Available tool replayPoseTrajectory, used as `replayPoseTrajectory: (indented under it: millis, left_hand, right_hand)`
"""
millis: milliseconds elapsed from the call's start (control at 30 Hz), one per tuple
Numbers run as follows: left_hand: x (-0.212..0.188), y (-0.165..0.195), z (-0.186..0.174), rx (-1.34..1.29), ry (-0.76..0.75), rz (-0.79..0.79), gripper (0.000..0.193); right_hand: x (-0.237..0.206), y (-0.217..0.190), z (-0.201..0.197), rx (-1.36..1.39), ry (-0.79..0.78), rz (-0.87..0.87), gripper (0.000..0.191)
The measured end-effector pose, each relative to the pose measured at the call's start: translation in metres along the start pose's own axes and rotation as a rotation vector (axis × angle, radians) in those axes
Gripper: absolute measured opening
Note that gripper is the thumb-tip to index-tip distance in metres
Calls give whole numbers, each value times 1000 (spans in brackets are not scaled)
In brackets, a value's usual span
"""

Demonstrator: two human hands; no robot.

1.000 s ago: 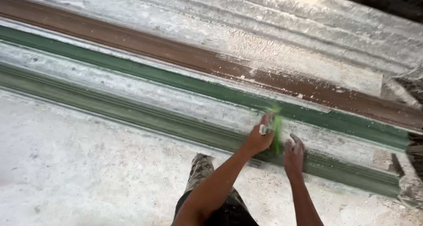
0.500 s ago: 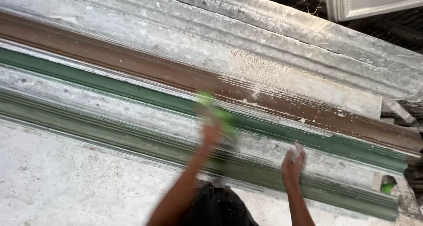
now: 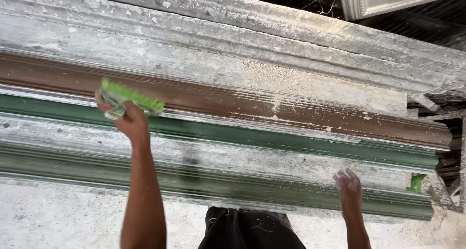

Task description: The person brushes white dust off long decorative plaster cornice moldings laid on a workbench, using a green hand brush and wiping sections by hand. They then mix plaster paste in a large bowl, adding powder and kneading the mixture with their hands.

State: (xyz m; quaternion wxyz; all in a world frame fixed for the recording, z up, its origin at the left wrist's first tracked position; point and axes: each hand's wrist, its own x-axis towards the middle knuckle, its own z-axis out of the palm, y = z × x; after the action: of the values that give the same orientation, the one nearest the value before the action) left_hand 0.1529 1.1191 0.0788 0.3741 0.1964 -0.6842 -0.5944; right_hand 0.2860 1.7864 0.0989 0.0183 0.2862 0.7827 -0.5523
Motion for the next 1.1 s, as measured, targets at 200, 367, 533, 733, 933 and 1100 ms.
replayPoseTrajectory:
  millis: [200,367,533,733,933,1100]
  left_hand:
    - [-256,32,237,186,-653,-133,89]
    - [-254,36,293,-56,-1254,-500,81]
    - [-16,16,137,8,-557,53,53]
    - [-15,17,159,296,-250,-51,55]
    - [-229,67,406,-117,-1019,-545,60]
    - [-87,46,301,-59,-1110,-378,87]
  right_hand:
    - [29,-52,59,-296,-66,-58,53]
    - [43,-100,84,-365,-145,-276,51]
    - [22,-58,22,-381,-40,-280,45]
    - [31,-30,-11,-269,16,-106,46]
    - [91,-90,61,-425,-119,-92,49]
    - [85,-104,7,-639,-85,-422,39]
